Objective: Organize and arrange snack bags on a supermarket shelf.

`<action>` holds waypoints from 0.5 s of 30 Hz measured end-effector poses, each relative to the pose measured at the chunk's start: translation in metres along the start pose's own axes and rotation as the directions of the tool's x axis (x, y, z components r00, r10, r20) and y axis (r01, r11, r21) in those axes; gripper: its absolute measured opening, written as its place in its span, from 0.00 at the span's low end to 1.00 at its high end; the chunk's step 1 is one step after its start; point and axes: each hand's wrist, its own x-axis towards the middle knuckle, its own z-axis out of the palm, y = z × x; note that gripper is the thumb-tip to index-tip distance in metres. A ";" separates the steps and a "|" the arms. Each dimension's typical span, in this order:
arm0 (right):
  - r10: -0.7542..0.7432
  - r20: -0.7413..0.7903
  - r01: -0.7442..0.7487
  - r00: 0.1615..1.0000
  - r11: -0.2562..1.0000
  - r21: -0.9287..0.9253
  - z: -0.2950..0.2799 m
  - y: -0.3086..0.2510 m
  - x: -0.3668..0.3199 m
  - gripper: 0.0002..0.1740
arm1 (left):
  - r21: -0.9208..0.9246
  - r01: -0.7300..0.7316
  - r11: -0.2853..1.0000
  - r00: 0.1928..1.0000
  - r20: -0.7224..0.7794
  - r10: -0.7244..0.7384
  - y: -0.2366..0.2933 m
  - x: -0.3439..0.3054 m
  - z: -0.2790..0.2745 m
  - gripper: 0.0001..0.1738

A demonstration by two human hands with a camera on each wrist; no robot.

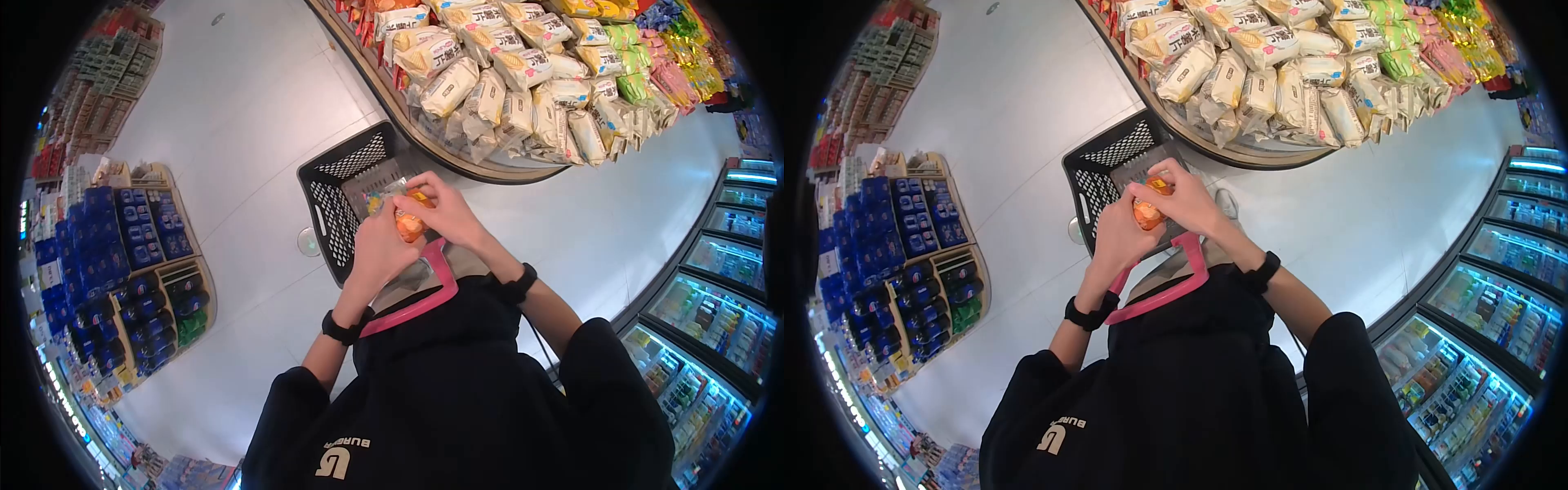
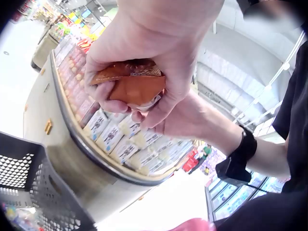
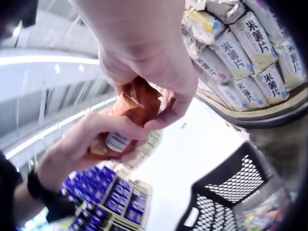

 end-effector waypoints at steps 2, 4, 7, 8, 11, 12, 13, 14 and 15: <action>0.013 0.106 -0.019 0.994 0.998 0.052 -0.017 -0.024 -0.005 0.23 | -0.004 -0.003 1.000 0.999 -0.040 0.002 0.021 -0.003 -0.001 0.30; 0.012 0.197 -0.026 0.980 0.997 0.069 -0.039 -0.057 -0.013 0.23 | -0.003 -0.049 0.999 0.997 -0.064 0.049 0.039 -0.006 -0.003 0.31; -0.058 0.247 0.018 0.967 0.987 0.159 -0.070 -0.085 -0.020 0.24 | -0.312 -0.049 0.949 0.999 -0.004 0.050 0.068 -0.003 -0.007 0.31; -0.083 0.248 0.037 0.965 0.982 0.187 -0.081 -0.091 -0.022 0.24 | -0.427 0.066 0.902 0.996 0.087 -0.032 0.082 -0.003 -0.014 0.31; -0.152 0.227 0.093 0.962 0.963 0.252 -0.117 -0.111 -0.025 0.26 | -0.659 0.242 0.713 0.964 0.244 -0.102 0.127 0.002 -0.023 0.32; -0.163 0.213 0.101 0.963 0.957 0.272 -0.126 -0.119 -0.026 0.26 | -0.707 0.187 0.681 0.978 0.199 -0.062 0.136 0.004 -0.018 0.33; -0.175 0.202 0.111 0.964 0.950 0.293 -0.135 -0.124 -0.025 0.27 | -0.752 0.130 0.647 0.988 0.150 -0.025 0.144 0.007 -0.014 0.33; -0.208 0.162 0.162 0.965 0.952 0.259 -0.144 -0.126 -0.023 0.27 | -0.762 0.105 0.639 0.991 0.133 -0.004 0.150 0.010 -0.009 0.35; -0.198 0.140 0.151 0.970 0.944 0.292 -0.152 -0.131 -0.021 0.27 | -0.774 0.098 0.626 0.994 0.111 -0.018 0.159 0.014 -0.004 0.36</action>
